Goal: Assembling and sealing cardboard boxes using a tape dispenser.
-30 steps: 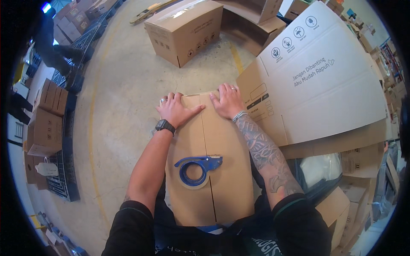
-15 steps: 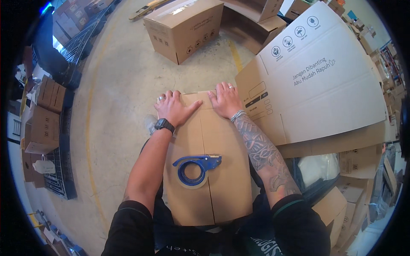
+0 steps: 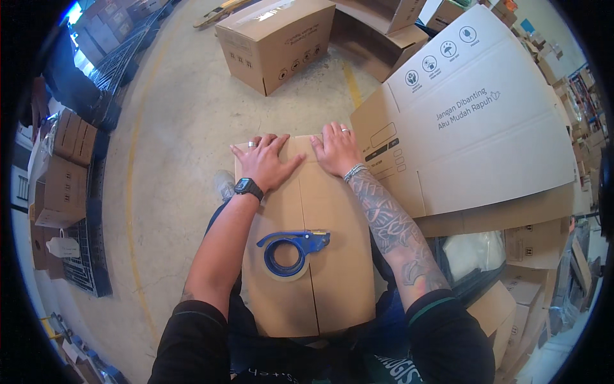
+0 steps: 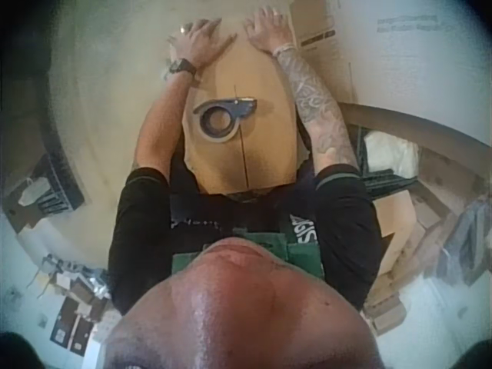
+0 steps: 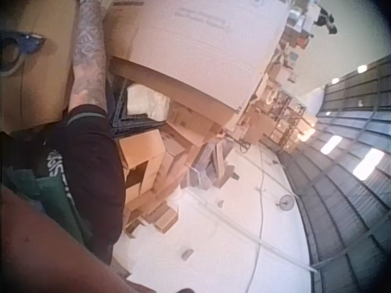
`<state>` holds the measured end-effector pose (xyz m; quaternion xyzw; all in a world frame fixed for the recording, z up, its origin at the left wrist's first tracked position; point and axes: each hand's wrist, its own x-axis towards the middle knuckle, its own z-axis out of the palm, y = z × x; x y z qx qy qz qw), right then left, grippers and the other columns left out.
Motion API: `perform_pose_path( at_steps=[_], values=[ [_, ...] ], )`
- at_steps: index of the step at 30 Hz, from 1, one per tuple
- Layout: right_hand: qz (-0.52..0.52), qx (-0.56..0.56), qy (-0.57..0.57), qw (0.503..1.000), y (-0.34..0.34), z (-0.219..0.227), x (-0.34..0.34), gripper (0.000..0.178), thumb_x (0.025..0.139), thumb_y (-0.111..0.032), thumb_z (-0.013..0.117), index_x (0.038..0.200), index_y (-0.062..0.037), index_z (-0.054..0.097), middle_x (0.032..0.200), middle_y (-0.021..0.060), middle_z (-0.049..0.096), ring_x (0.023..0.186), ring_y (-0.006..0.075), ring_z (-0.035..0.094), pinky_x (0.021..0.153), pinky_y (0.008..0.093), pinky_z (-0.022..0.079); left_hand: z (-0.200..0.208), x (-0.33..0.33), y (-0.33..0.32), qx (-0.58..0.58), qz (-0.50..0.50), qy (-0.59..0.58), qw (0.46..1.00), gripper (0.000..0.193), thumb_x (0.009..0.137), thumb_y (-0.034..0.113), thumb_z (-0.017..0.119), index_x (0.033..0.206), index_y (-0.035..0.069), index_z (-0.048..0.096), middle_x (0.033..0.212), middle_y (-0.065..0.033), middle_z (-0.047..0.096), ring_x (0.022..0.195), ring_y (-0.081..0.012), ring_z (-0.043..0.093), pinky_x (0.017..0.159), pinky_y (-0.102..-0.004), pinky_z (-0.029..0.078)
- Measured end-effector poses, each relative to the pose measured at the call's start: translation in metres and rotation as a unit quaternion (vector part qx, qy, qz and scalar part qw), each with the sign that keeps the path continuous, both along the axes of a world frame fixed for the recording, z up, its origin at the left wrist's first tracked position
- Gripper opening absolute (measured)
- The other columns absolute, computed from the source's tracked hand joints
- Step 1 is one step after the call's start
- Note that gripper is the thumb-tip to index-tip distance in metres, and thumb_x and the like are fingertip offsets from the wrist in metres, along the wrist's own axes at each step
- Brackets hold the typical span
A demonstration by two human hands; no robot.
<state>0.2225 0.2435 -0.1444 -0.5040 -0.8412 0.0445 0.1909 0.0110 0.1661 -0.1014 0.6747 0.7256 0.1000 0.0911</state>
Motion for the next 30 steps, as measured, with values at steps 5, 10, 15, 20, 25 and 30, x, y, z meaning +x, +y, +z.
perform_pose_path(
  at_steps=[5, 10, 15, 20, 25, 30],
  values=[
    [-0.020, 0.001, -0.040, 0.999, -0.004, 0.003, -0.006, 0.047, 0.106, -0.049, 0.056, 0.113, -0.0032, 0.062, 0.117, 0.0194, 0.065, 0.120, 0.0384, 0.059, 0.104, 0.0542, 0.042, 0.003, 0.002, -0.004, -0.004, -0.007, -0.006, 1.000, 0.081, 0.093, 0.079, 0.059, 0.153, 0.025, 0.062, 0.157, -0.0026, 0.060, 0.152, -0.0330, 0.047, 0.117, -0.0889, 0.012],
    [0.021, 0.054, -0.072, 0.996, -0.034, 0.056, -0.023, 0.063, 0.099, -0.058, 0.063, 0.123, 0.0007, 0.062, 0.123, 0.0237, 0.064, 0.123, 0.0411, 0.059, 0.107, 0.0559, 0.043, -0.001, -0.004, -0.002, -0.017, -0.010, 0.000, 1.000, 0.083, 0.092, 0.079, 0.060, 0.158, 0.028, 0.057, 0.162, -0.0027, 0.056, 0.151, -0.0361, 0.048, 0.117, -0.0888, 0.013],
    [0.343, -0.408, -0.236, 0.812, -0.109, 0.116, -0.045, 0.054, 0.085, -0.051, 0.077, 0.106, -0.0013, 0.077, 0.104, 0.0259, 0.077, 0.101, 0.0373, 0.077, 0.088, 0.0501, 0.060, -0.007, -0.001, -0.003, 0.032, 0.010, -0.005, 0.999, 0.097, 0.090, 0.082, 0.061, 0.160, 0.016, 0.052, 0.161, -0.0078, 0.056, 0.152, -0.0379, 0.048, 0.119, -0.0868, 0.012],
    [0.269, -0.305, -0.256, 0.877, -0.141, 0.112, -0.067, 0.033, 0.077, -0.032, 0.078, 0.097, -0.0052, 0.082, 0.101, 0.0207, 0.080, 0.102, 0.0368, 0.078, 0.085, 0.0504, 0.062, -0.013, -0.002, -0.001, -0.003, 0.023, -0.012, 1.000, 0.099, 0.087, 0.083, 0.063, 0.152, 0.009, 0.055, 0.157, -0.0108, 0.057, 0.151, -0.0341, 0.048, 0.120, -0.0863, 0.013],
    [0.299, -0.395, 0.219, 0.840, -0.057, 0.101, -0.015, 0.043, 0.089, -0.034, 0.084, 0.117, -0.0018, 0.074, 0.109, 0.0125, 0.079, 0.098, 0.0273, 0.075, 0.088, 0.0437, 0.059, -0.018, -0.007, 0.003, 0.005, 0.031, -0.041, 0.999, 0.095, 0.087, 0.081, 0.064, 0.148, 0.008, 0.058, 0.156, -0.0109, 0.057, 0.152, -0.0312, 0.047, 0.121, -0.0862, 0.011],
    [0.158, -0.277, 0.342, 0.884, -0.004, 0.070, 0.033, 0.043, 0.085, -0.026, 0.086, 0.124, -0.0103, 0.073, 0.101, 0.0104, 0.075, 0.090, 0.0274, 0.072, 0.082, 0.0424, 0.058, -0.015, -0.004, -0.003, 0.029, 0.024, -0.039, 0.999, 0.094, 0.088, 0.081, 0.062, 0.145, 0.007, 0.060, 0.153, -0.0114, 0.060, 0.149, -0.0323, 0.050, 0.120, -0.0858, 0.012]
  ],
)
